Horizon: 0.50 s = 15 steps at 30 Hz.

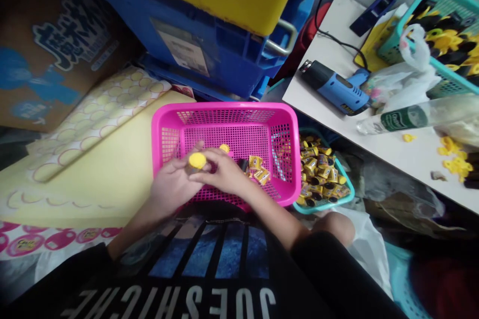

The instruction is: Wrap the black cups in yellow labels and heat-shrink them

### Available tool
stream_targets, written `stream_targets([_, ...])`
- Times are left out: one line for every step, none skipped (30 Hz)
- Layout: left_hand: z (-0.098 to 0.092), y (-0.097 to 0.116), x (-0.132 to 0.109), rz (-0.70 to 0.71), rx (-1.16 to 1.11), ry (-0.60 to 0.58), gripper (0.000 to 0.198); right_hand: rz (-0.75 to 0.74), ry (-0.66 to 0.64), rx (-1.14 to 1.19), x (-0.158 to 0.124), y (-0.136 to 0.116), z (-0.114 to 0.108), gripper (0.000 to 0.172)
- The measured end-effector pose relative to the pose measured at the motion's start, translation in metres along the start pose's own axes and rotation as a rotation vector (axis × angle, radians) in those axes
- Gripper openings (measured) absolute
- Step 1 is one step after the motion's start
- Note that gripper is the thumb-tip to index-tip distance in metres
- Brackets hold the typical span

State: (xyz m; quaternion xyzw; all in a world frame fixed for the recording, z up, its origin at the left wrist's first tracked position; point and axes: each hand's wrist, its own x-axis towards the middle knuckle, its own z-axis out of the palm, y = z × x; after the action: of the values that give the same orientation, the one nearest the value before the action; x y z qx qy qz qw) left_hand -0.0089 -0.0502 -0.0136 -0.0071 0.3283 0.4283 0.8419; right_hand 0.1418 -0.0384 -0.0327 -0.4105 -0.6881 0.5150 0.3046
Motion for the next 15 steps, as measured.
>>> stream_targets([0.001,0.0,0.0,-0.009,-0.007,0.004,0.057,-0.003,0.0,-0.008,0.0,0.001,0.0,0.031])
stream_targets([0.001,0.0,-0.001,-0.017,-0.016,0.011,0.056,-0.003,-0.005,-0.011,-0.001,0.001,0.0,0.031])
stream_targets([0.002,0.0,-0.001,-0.026,-0.029,0.02,0.055,0.002,-0.013,-0.007,-0.001,0.002,0.001,0.032])
stream_targets([0.003,-0.001,-0.001,-0.034,-0.045,0.031,0.054,0.011,-0.021,0.005,-0.002,0.002,0.001,0.032])
stream_targets([0.004,-0.001,-0.001,-0.041,-0.061,0.043,0.053,0.025,-0.026,0.022,-0.003,0.003,0.001,0.032])
stream_targets([0.004,-0.002,-0.001,-0.048,-0.072,0.054,0.052,0.042,-0.029,0.039,-0.004,0.004,0.001,0.032])
stream_targets([0.005,-0.003,-0.001,-0.054,-0.077,0.066,0.051,0.059,-0.033,0.053,-0.005,0.005,0.001,0.032])
stream_targets([0.005,-0.004,-0.001,-0.06,-0.076,0.076,0.05,0.075,-0.039,0.065,-0.006,0.006,0.001,0.031])
stream_targets([0.006,-0.005,0.0,-0.064,-0.07,0.085,0.05,0.085,-0.047,0.077,-0.007,0.007,0.0,0.031])
stream_targets([0.006,-0.006,0.001,-0.065,-0.058,0.094,0.049,0.09,-0.054,0.093,-0.007,0.009,-0.001,0.03])
stream_targets([0.007,-0.007,0.002,-0.063,-0.041,0.102,0.048,0.092,-0.065,0.125,-0.007,0.011,-0.002,0.03])
stream_targets([0.008,-0.008,0.003,-0.057,-0.015,0.105,0.046,0.095,-0.083,0.181,-0.006,0.013,-0.003,0.031])
stream_targets([0.01,-0.008,0.004,-0.05,0.023,0.102,0.044,0.107,-0.108,0.255,-0.006,0.014,-0.004,0.032])
stream_targets([0.012,-0.009,0.004,-0.047,0.077,0.092,0.042,0.13,-0.132,0.341,-0.005,0.014,-0.005,0.034])
stream_targets([0.015,-0.009,0.004,-0.048,0.135,0.076,0.041,0.156,-0.151,0.426,-0.006,0.014,-0.007,0.036])
